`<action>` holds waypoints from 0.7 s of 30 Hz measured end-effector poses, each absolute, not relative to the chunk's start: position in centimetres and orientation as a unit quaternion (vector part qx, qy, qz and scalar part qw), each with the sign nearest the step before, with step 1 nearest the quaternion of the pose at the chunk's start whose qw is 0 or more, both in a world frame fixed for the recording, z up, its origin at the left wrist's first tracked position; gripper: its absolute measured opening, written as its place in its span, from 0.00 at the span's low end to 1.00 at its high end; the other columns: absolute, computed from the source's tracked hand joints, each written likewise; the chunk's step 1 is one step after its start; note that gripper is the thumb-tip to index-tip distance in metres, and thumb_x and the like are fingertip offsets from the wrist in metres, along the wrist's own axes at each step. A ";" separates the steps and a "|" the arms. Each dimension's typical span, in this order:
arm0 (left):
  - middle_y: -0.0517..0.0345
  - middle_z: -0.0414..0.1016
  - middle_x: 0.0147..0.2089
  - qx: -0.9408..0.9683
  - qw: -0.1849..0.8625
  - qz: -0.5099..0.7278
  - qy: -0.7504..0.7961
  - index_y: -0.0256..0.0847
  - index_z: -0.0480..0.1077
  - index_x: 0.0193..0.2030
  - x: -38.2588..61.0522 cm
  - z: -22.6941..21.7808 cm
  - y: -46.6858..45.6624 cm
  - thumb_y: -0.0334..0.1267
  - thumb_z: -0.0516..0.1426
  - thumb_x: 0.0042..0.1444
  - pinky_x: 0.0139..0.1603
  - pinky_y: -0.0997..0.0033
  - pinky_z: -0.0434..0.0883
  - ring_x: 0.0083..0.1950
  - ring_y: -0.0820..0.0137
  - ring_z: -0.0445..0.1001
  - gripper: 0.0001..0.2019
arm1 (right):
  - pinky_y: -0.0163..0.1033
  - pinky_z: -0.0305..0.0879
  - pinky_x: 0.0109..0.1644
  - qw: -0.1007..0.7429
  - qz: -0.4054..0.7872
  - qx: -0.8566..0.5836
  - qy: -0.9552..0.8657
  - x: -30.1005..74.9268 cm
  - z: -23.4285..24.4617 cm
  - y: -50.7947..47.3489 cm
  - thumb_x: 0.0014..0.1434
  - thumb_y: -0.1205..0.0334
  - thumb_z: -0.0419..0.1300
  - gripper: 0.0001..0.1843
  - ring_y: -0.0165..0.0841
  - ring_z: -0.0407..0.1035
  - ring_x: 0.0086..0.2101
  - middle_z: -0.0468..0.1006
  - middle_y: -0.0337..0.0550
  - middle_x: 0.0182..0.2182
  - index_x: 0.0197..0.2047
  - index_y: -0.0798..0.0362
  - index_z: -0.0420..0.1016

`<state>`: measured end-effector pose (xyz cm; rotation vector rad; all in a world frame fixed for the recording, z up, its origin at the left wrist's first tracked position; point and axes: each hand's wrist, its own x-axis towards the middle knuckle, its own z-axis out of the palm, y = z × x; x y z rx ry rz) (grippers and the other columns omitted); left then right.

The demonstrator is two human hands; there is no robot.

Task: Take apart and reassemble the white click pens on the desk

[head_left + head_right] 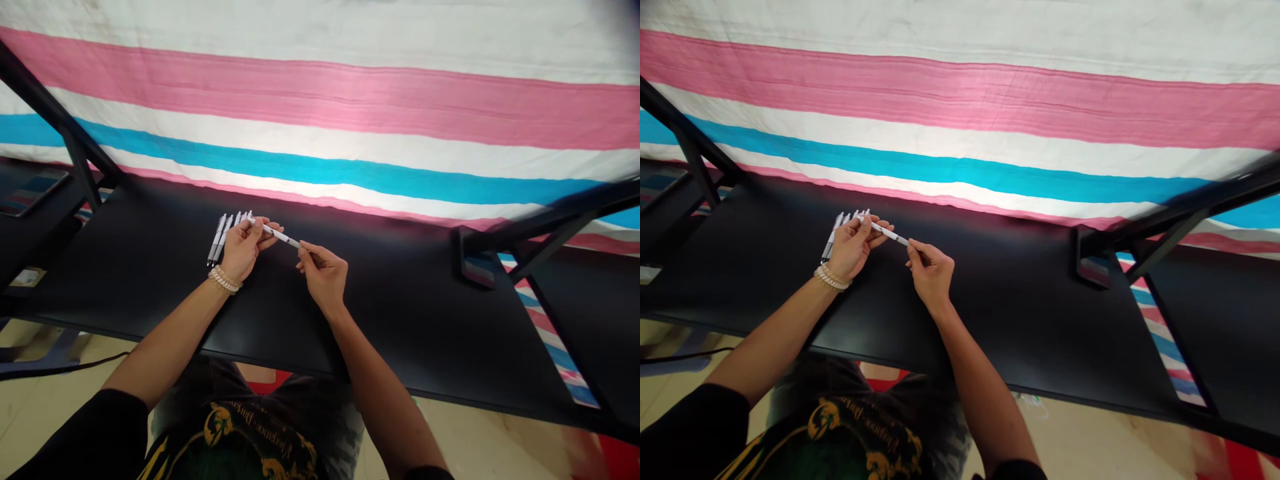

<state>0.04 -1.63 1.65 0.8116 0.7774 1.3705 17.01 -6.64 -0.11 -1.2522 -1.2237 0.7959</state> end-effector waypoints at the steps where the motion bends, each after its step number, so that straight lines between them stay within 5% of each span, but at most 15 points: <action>1: 0.47 0.82 0.43 0.354 0.630 0.599 0.345 0.36 0.72 0.41 0.0 1.6 -1.6 0.47 0.64 0.58 0.56 0.53 0.76 0.48 0.60 0.82 0.16 | 0.36 0.72 0.26 0.571 0.338 -0.534 -0.523 17.0 -0.1 -6.6 0.61 0.53 0.66 0.14 0.30 0.72 0.24 0.79 0.40 0.27 0.47 0.51 0.83; 16: 0.48 0.82 0.44 0.334 0.596 0.635 0.361 0.36 0.72 0.42 0.0 1.0 -1.2 0.47 0.67 0.55 0.55 0.54 0.78 0.48 0.59 0.83 0.17 | 0.34 0.71 0.24 0.571 0.411 -0.507 -0.499 17.1 0.5 -6.2 0.65 0.47 0.60 0.20 0.29 0.73 0.23 0.81 0.42 0.28 0.49 0.54 0.78; 21: 0.46 0.82 0.45 0.329 0.605 0.631 0.358 0.36 0.72 0.41 -0.1 1.1 -1.3 0.47 0.66 0.57 0.58 0.53 0.76 0.49 0.59 0.82 0.16 | 0.38 0.77 0.31 0.584 0.414 -0.494 -0.493 17.4 0.7 -6.0 0.59 0.48 0.66 0.18 0.32 0.76 0.29 0.82 0.42 0.31 0.45 0.52 0.80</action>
